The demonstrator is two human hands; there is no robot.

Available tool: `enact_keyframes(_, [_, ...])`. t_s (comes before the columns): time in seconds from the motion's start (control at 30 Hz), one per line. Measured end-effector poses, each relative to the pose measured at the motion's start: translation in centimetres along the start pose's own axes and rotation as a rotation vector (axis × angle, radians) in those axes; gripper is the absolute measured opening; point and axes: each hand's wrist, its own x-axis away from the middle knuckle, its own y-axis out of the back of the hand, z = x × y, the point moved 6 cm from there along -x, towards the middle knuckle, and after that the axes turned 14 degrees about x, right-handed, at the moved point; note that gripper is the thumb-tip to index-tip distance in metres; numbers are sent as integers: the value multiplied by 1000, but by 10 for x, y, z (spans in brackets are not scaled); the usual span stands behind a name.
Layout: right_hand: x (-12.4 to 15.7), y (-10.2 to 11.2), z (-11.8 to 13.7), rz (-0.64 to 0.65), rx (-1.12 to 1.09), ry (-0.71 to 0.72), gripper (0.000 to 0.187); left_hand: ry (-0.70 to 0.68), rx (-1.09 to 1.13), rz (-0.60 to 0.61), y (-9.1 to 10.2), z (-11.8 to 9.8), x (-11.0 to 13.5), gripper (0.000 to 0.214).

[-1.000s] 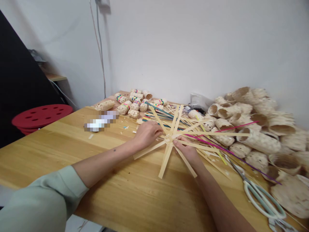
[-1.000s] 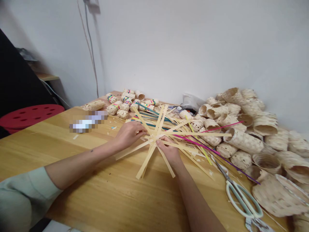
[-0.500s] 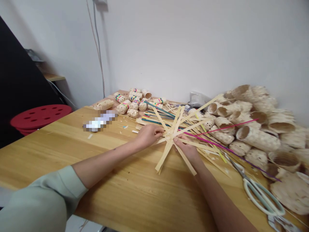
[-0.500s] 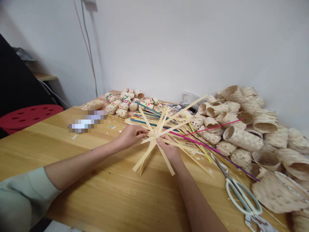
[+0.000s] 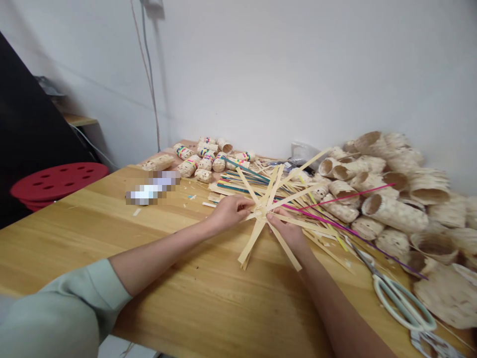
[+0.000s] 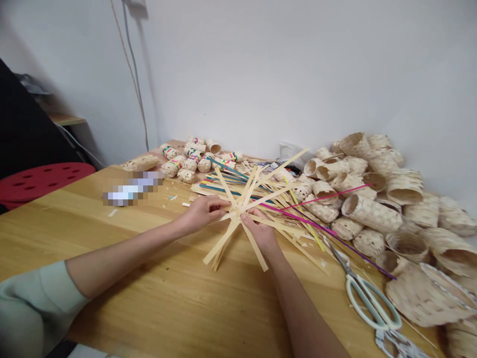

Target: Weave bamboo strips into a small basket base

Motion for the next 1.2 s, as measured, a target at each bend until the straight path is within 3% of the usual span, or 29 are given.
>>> enact_keyframes(0.23, [0, 1, 0, 0, 26, -4, 32, 105, 179, 17, 0, 12, -4, 26])
enact_keyframes(0.47, [-1, 2, -2, -12, -18, -4, 34, -94, -29, -38, 5, -8, 0, 24])
enact_keyframes(0.53, [-1, 3, -2, -18, -51, -14, 35, -91, -14, -65, 9, -10, 0, 19])
enact_keyframes(0.63, [-2, 6, -3, -18, -103, 7, 34, 91, 0, -89, 19, 0, -1, 38])
enact_keyframes(0.7, [-4, 8, -4, 1, -117, 41, 33, 261, 51, -20, 22, 12, 0, 55])
enact_keyframes(0.8, [-6, 9, -5, 58, -114, 75, 32, 413, 399, 250, 8, 21, 5, 62])
enact_keyframes(0.93, [-3, 4, -2, 103, -97, 58, 34, 449, 1118, 515, -23, 12, 13, 55])
enact_keyframes(1.03, [1, -2, 3, 151, -62, 50, 34, 469, 1385, 494, -40, 14, 13, 47])
enact_keyframes(1.2, [3, -7, 3, 191, -120, 38, 35, 461, 1446, 223, -46, 27, 7, 32])
